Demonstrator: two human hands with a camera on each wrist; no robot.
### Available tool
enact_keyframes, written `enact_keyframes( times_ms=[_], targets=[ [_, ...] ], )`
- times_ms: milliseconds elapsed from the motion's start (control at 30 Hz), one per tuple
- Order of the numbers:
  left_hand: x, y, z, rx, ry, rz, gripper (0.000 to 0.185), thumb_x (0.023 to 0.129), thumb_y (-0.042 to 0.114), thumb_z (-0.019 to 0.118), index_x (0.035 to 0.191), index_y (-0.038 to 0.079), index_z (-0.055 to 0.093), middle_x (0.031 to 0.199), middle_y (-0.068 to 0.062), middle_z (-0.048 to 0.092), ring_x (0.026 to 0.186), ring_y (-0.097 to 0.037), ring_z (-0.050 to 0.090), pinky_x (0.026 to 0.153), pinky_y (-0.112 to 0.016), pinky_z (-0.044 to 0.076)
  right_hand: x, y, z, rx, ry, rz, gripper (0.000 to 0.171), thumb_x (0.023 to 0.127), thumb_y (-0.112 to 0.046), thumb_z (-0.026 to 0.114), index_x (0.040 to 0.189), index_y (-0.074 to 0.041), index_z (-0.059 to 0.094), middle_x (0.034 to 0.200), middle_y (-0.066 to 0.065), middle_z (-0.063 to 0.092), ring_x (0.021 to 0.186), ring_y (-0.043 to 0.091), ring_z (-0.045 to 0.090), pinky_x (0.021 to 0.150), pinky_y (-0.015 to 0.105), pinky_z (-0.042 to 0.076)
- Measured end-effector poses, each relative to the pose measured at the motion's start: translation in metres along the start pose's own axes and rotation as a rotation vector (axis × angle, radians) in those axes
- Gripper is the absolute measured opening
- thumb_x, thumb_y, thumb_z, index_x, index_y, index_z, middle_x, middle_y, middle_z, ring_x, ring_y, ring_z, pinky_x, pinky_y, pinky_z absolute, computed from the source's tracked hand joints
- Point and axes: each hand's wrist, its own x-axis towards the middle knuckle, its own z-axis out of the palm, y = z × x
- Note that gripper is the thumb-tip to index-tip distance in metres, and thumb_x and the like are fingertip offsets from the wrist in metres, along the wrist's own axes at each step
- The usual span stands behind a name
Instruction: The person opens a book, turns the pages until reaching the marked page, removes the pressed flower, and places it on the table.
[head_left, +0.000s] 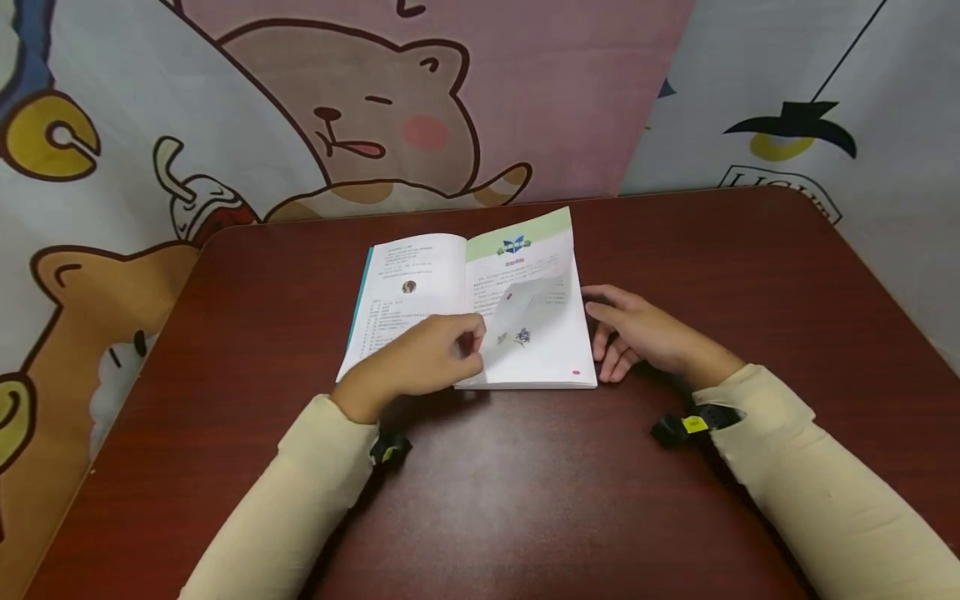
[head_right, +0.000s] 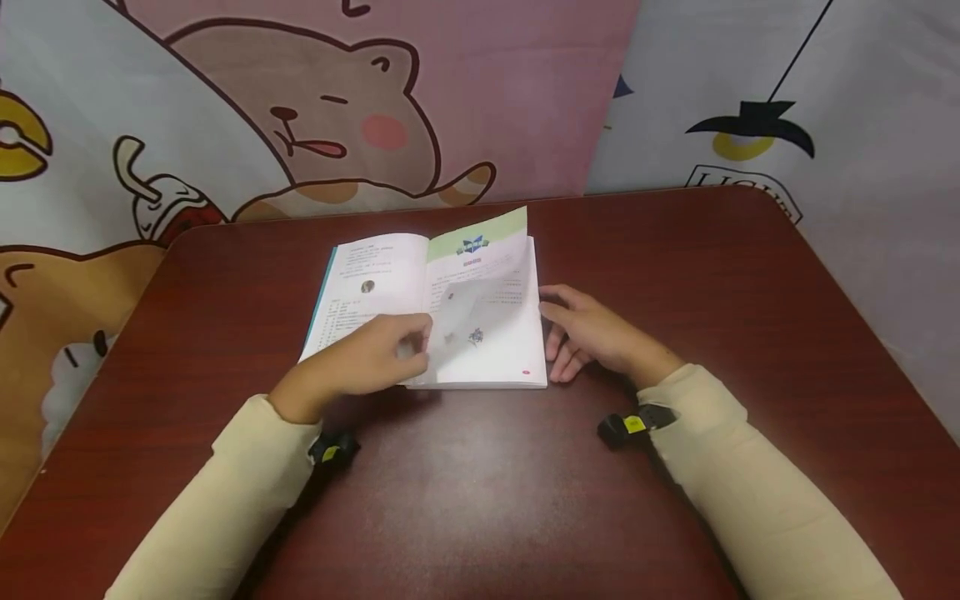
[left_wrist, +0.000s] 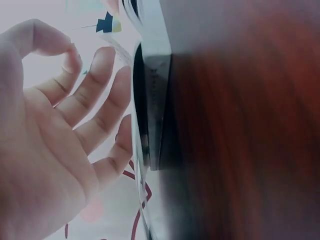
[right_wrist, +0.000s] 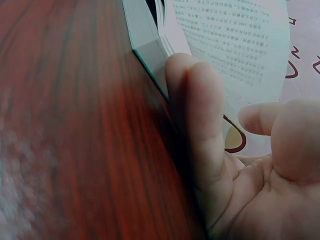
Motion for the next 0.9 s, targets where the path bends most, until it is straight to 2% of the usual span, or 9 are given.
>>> enact_keyframes(
  times_ms=[267,367,567,700,900],
  targets=[
    [0.0,-0.006,-0.005,-0.084,-0.036,-0.011,0.006,0.083,0.012,0.06,0.081,0.014,0.055,0.081,0.002,0.06,0.081,-0.014,0.054,0.073,-0.028,0.044,0.0,0.0,0.0,0.001,-0.009,-0.001,0.056,0.109,-0.032,0.039,0.158,-0.021,0.015,0.074,0.014,0.058,0.056,0.029,0.068,0.054,0.044,0.058],
    [-0.001,-0.009,-0.006,-0.141,-0.066,-0.02,0.002,0.086,0.01,0.059,0.087,0.011,0.059,0.087,0.0,0.062,0.083,-0.013,0.056,0.076,-0.028,0.045,-0.001,0.0,0.0,0.002,-0.017,-0.005,0.058,0.108,-0.031,0.04,0.159,-0.021,0.014,0.075,0.014,0.058,0.056,0.028,0.068,0.054,0.043,0.058],
    [-0.006,-0.016,-0.013,-0.291,-0.098,-0.076,0.027,0.087,0.008,0.057,0.112,0.004,0.067,0.103,-0.006,0.069,0.091,-0.014,0.06,0.084,-0.029,0.048,-0.001,-0.001,0.001,-0.006,-0.02,-0.005,0.06,0.108,-0.031,0.041,0.159,-0.021,0.013,0.077,0.016,0.059,0.055,0.028,0.068,0.054,0.043,0.058],
    [-0.008,-0.019,-0.016,-0.305,-0.084,-0.11,0.021,0.086,0.011,0.058,0.103,0.005,0.069,0.097,-0.005,0.069,0.091,-0.014,0.06,0.084,-0.028,0.046,0.0,-0.001,0.001,-0.01,-0.019,0.003,0.06,0.108,-0.029,0.042,0.159,-0.021,0.012,0.077,0.016,0.06,0.055,0.027,0.068,0.054,0.043,0.058],
    [-0.008,-0.019,-0.017,-0.263,-0.044,-0.153,0.013,0.086,0.015,0.058,0.086,0.008,0.069,0.086,-0.002,0.067,0.084,-0.014,0.056,0.079,-0.028,0.043,0.001,0.001,0.0,-0.016,-0.017,0.005,0.059,0.108,-0.027,0.042,0.159,-0.021,0.012,0.077,0.015,0.06,0.055,0.028,0.068,0.054,0.043,0.059]
  ],
)
